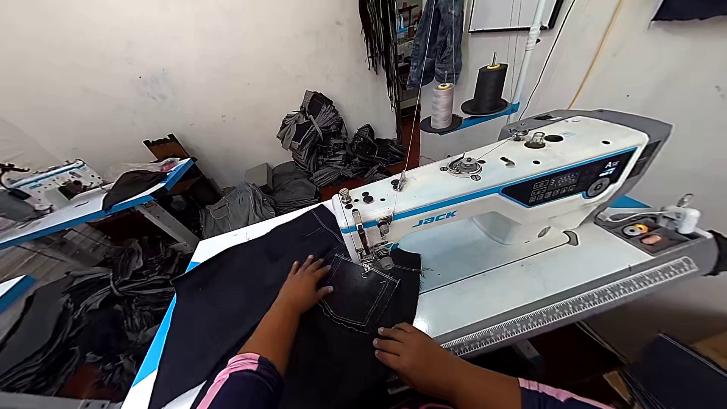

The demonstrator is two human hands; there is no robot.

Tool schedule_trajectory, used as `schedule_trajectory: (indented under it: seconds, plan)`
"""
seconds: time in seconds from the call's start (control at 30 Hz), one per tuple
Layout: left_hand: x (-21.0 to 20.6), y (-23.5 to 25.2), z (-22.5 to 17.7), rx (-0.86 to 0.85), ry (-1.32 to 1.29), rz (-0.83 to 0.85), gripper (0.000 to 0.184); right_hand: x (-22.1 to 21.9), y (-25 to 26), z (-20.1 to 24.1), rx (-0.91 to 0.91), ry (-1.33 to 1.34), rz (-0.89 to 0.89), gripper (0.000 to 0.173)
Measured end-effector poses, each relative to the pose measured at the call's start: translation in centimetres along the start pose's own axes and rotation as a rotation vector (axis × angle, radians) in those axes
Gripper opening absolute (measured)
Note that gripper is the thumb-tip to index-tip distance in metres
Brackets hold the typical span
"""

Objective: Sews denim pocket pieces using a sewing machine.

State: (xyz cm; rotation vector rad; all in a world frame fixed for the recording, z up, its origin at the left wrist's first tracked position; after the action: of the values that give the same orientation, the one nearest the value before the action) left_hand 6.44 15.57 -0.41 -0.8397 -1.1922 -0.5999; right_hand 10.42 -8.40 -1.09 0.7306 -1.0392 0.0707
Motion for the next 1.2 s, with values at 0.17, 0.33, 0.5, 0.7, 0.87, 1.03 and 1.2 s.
schedule_trajectory:
  seconds: [0.17, 0.33, 0.5, 0.7, 0.87, 1.03, 1.2]
  plan:
    - [-3.2, -5.4, -1.5, 0.177, -0.014, 0.181, 0.077, 4.6, -4.0, -5.3, -0.184, 0.318, 0.001, 0.024]
    - [0.1, -7.5, -10.7, -0.062, 0.162, 0.305, 0.067, 12.1, -9.3, -14.9, -0.519, 0.278, 0.017, 0.017]
    - [-1.7, -4.6, -11.5, -0.368, -0.008, 0.032, 0.067, 16.0, -12.3, -19.6, -0.668, 0.227, 0.043, 0.016]
    - [-1.6, -3.6, -16.6, -0.365, -0.148, -0.001, 0.073, 19.7, -16.2, -21.7, -0.717, 0.042, -0.159, 0.024]
    - [1.5, -4.3, -13.6, -0.294, -0.431, -0.355, 0.049, 22.3, -22.0, -19.1, -0.805, -0.061, -0.52, 0.028]
    - [-1.1, -3.8, -15.1, -0.152, -0.113, -0.435, 0.095, 26.4, -39.7, -13.6, -1.24, -0.164, -1.098, 0.029]
    - [-2.0, -3.0, -16.5, -0.127, -0.081, -0.217, 0.11, 18.4, -57.1, -10.2, -2.055, 0.013, -0.847, 0.038]
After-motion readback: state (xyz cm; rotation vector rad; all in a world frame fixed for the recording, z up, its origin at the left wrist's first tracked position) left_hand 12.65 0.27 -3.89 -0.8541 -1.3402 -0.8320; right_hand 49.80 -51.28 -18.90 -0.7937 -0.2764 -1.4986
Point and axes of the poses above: each hand's wrist, its own y-axis towards the middle knuckle, its own x-axis out of the back of the hand, z = x × y, the point moved 10 cm from there along y, towards the middle knuckle, and after that the axes turned 13 degrees about y, right-handed, at the moved point
